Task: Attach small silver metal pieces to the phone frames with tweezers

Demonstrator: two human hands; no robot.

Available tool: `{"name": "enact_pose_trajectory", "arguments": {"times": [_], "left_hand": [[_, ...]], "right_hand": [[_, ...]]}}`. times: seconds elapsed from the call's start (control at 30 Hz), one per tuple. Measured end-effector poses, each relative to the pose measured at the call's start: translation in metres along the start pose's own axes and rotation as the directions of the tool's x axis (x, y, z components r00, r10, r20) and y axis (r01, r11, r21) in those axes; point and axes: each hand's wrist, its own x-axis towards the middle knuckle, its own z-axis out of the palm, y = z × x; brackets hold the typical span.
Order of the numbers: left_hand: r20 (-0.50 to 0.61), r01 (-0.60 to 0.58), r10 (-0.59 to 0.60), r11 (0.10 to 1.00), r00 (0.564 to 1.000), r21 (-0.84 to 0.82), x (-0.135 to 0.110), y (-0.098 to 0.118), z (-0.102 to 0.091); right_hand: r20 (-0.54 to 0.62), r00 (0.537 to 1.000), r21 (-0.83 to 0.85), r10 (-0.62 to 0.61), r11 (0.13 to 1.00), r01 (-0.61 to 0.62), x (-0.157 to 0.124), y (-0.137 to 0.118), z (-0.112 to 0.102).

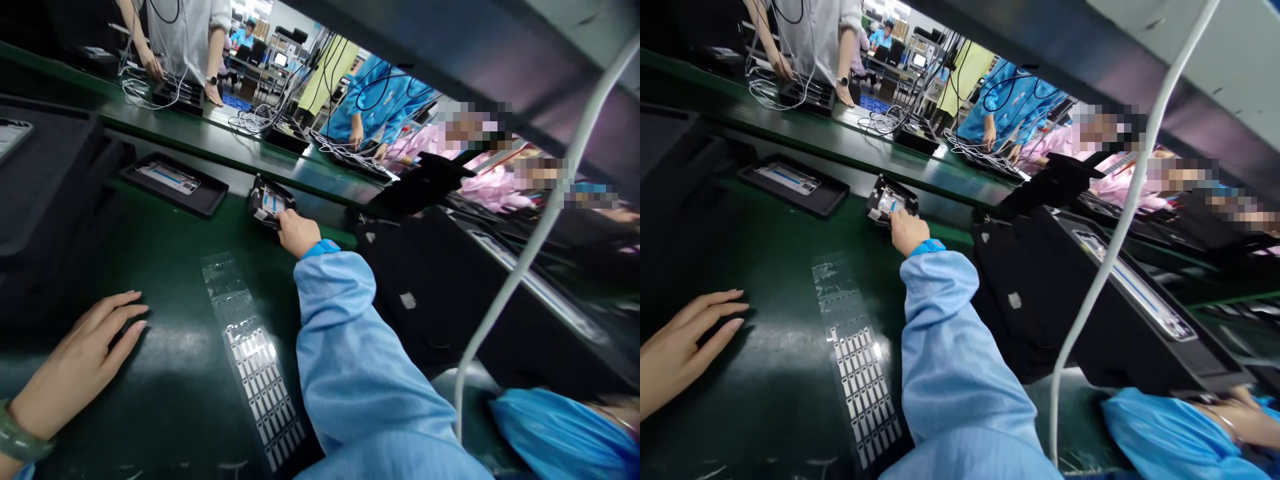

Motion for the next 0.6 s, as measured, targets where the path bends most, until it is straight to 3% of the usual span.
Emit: {"name": "enact_pose_trajectory", "arguments": {"times": [0.1,0.2,0.4,0.53,0.6], "left_hand": [[0.023,0.006,-0.006,1.0,1.0,-0.018,0.001,0.002,0.0],[0.059,0.044,-0.041,0.997,0.997,-0.056,0.003,0.008,-0.004],[0.051,0.182,-0.176,0.963,0.983,-0.2,0.008,0.025,-0.01],[0.056,0.324,-0.32,0.915,0.946,-0.24,0.009,0.028,-0.006],[0.053,0.338,-0.336,0.904,0.94,-0.262,0.008,0.025,-0.005]], "right_hand": [[-0.028,0.994,0.009,-0.108,0.994,0.109,-0.042,-0.013,-0.023],[-0.1,0.948,0.06,-0.303,0.949,0.31,-0.094,-0.033,-0.037],[-0.174,0.788,0.179,-0.59,0.768,0.615,-0.19,-0.091,-0.037],[-0.315,0.666,0.302,-0.677,0.594,0.746,-0.213,-0.109,-0.021],[-0.429,0.699,0.413,-0.572,0.564,0.715,-0.208,-0.1,-0.007]]}}
